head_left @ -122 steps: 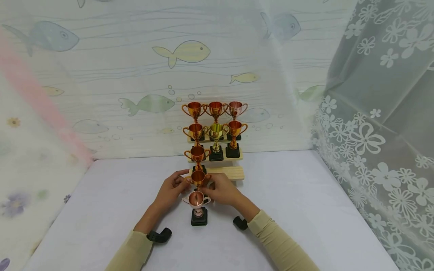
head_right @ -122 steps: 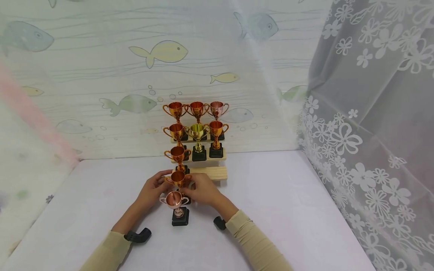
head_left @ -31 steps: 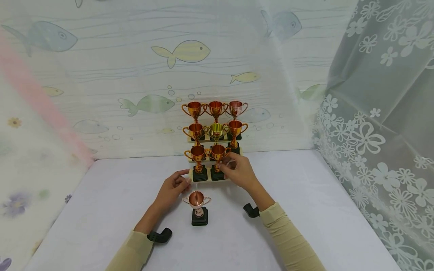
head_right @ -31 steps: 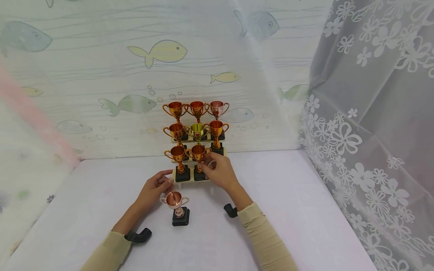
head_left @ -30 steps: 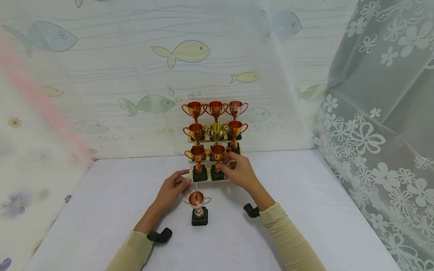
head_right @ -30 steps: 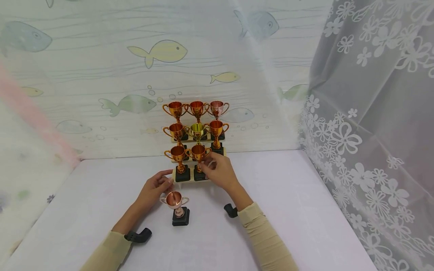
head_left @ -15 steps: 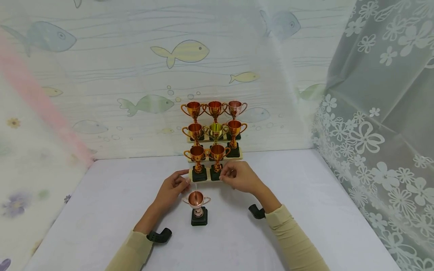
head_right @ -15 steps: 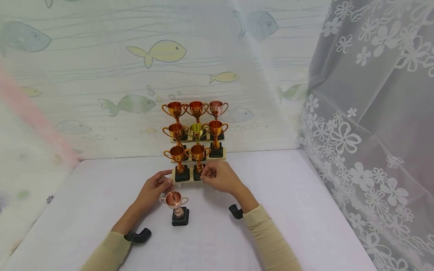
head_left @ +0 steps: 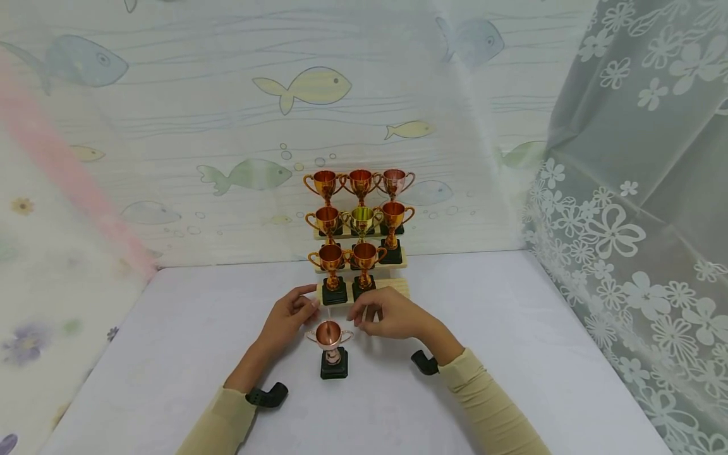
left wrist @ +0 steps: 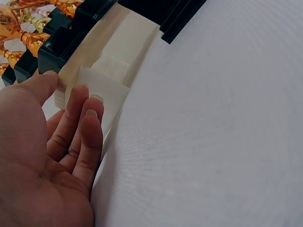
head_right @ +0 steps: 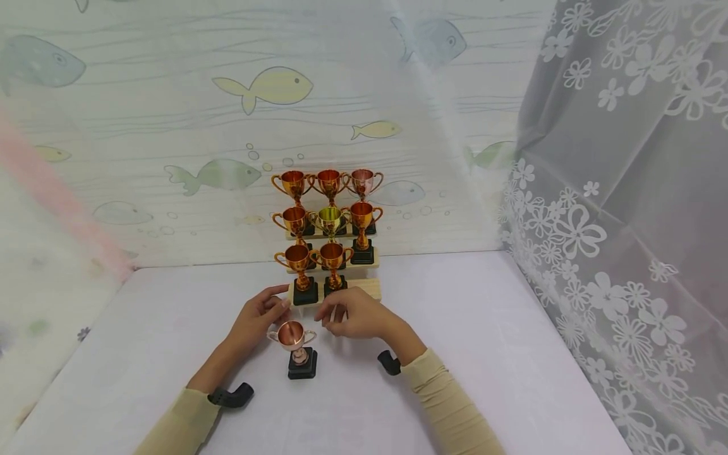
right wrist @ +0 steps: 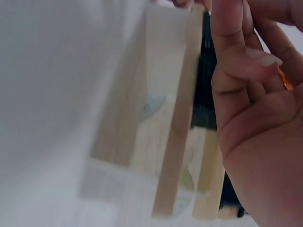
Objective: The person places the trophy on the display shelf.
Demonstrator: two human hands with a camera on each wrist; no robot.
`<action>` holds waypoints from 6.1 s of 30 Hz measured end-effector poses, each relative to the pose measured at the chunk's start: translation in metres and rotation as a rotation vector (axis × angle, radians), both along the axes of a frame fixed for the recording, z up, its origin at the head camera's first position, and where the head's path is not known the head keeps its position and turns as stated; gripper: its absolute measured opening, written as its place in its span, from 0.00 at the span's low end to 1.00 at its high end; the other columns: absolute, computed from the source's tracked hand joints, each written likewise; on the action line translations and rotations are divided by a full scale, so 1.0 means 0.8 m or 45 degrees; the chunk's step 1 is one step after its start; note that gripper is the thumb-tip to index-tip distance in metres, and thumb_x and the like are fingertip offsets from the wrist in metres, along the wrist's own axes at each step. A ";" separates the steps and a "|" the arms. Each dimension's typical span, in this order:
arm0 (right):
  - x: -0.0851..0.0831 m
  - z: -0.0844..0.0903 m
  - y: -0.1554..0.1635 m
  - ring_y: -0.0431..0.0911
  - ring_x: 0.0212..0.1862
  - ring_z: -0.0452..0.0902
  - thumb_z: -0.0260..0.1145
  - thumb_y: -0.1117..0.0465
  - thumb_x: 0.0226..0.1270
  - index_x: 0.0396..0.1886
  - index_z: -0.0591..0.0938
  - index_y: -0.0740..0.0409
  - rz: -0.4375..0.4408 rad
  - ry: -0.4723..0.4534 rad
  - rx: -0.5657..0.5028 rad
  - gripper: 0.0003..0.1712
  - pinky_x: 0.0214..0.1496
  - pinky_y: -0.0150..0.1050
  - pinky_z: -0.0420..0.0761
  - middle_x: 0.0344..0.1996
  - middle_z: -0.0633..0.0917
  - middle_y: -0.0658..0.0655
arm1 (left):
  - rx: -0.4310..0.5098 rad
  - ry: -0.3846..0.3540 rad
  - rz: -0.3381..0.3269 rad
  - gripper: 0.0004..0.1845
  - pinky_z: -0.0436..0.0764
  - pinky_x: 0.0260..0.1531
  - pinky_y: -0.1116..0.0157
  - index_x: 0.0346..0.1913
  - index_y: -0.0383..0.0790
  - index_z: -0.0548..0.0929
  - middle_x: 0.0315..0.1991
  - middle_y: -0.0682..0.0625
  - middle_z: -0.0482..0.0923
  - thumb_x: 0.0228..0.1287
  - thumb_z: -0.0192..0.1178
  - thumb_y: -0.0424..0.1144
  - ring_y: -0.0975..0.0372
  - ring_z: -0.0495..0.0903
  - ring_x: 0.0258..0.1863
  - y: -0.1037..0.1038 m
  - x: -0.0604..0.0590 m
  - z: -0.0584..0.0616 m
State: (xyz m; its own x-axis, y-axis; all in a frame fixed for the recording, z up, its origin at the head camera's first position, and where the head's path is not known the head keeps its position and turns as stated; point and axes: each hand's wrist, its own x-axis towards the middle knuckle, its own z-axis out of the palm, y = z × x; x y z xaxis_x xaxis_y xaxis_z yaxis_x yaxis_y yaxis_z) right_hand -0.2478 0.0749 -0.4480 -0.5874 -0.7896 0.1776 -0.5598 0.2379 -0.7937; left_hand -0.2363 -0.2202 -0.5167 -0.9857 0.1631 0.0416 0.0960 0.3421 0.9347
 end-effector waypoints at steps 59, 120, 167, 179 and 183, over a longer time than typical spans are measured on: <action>0.018 0.010 -0.013 0.36 0.31 0.77 0.78 0.64 0.65 0.42 0.86 0.49 -0.040 0.034 -0.056 0.11 0.31 0.33 0.76 0.32 0.87 0.42 | 0.011 0.071 -0.024 0.23 0.84 0.37 0.66 0.72 0.43 0.76 0.37 0.45 0.87 0.81 0.61 0.45 0.58 0.84 0.34 -0.001 0.001 -0.001; -0.018 0.027 0.067 0.50 0.29 0.72 0.71 0.75 0.68 0.40 0.85 0.69 -0.743 0.146 -0.251 0.04 0.31 0.39 0.72 0.31 0.82 0.63 | 0.021 0.017 -0.003 0.25 0.83 0.37 0.64 0.75 0.38 0.73 0.40 0.38 0.87 0.82 0.59 0.41 0.50 0.84 0.37 -0.001 -0.005 -0.006; -0.030 -0.003 0.062 0.43 0.29 0.75 0.71 0.66 0.71 0.42 0.86 0.62 -0.796 0.094 -0.282 0.04 0.30 0.34 0.75 0.33 0.88 0.56 | -0.002 0.003 0.013 0.23 0.84 0.39 0.66 0.73 0.44 0.76 0.39 0.43 0.87 0.81 0.61 0.45 0.56 0.83 0.36 0.001 -0.003 -0.001; -0.027 -0.006 0.068 0.45 0.29 0.75 0.72 0.66 0.72 0.48 0.86 0.61 -0.799 0.057 -0.295 0.08 0.29 0.34 0.75 0.35 0.85 0.57 | -0.008 0.030 0.001 0.24 0.83 0.38 0.66 0.73 0.42 0.75 0.39 0.43 0.87 0.81 0.60 0.45 0.56 0.84 0.36 -0.001 -0.002 -0.003; -0.023 -0.008 0.076 0.44 0.28 0.76 0.71 0.67 0.73 0.55 0.85 0.62 -0.793 0.015 -0.299 0.13 0.29 0.33 0.76 0.38 0.83 0.59 | -0.007 0.013 0.005 0.25 0.83 0.38 0.65 0.75 0.40 0.73 0.41 0.41 0.87 0.82 0.60 0.43 0.53 0.84 0.37 -0.002 -0.004 -0.005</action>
State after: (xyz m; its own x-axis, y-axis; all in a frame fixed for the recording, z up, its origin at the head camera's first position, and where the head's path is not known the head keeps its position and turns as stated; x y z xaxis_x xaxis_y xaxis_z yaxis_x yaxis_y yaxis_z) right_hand -0.2665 0.1359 -0.4546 -0.9184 -0.2429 0.3124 -0.3824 0.3414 -0.8586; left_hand -0.2395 -0.2215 -0.5204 -0.9859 0.1596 0.0508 0.1043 0.3476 0.9318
